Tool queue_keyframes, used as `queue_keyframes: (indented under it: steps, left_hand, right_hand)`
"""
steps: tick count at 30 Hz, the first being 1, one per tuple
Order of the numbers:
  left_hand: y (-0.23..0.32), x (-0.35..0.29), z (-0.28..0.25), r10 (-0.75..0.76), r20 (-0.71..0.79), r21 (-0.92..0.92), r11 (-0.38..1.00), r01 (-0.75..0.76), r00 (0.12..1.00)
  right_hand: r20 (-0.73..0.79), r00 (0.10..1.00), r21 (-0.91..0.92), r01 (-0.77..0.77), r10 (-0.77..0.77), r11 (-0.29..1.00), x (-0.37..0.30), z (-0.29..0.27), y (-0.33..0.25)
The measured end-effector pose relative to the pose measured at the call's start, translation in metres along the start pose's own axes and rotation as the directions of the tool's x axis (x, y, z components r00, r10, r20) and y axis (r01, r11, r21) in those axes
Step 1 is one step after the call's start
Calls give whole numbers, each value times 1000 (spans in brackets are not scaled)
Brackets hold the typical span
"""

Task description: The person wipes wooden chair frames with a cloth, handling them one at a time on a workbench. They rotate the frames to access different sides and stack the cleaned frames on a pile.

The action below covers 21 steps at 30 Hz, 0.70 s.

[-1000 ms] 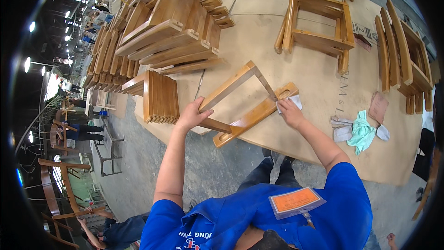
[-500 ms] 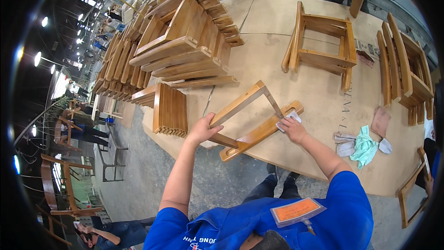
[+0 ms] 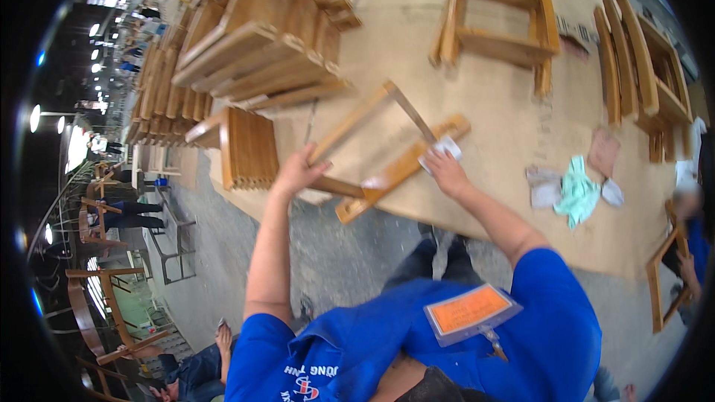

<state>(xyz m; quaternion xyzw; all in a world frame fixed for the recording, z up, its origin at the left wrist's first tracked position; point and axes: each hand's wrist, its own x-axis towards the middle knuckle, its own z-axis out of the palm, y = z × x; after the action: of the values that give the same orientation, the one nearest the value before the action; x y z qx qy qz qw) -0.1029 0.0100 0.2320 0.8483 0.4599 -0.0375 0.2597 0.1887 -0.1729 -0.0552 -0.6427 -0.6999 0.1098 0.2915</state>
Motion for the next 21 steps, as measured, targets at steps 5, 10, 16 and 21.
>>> queue_keyframes:
  steps: [5, 10, 16, 21]
  left_hand:
    - [-9, 1, 3, 13, 27, -111, 994, -10, 1000]
    - [-3, -1, 4, 51, -9, -133, 990, -52, 999]
    - [-3, 0, 2, -14, 10, -117, 993, 15, 1000]
    - [-2, 2, 1, 12, 5, -99, 995, -12, 1000]
  right_hand:
    - [70, 995, -133, -67, 76, 989, 6, 12, -18]
    - [167, 982, 266, 42, -89, 963, -27, 8, -76]
    - [665, 712, 625, -696, 227, 353, -188, -33, -123]
    - [576, 709, 679, -692, 406, 245, -255, -22, -137]
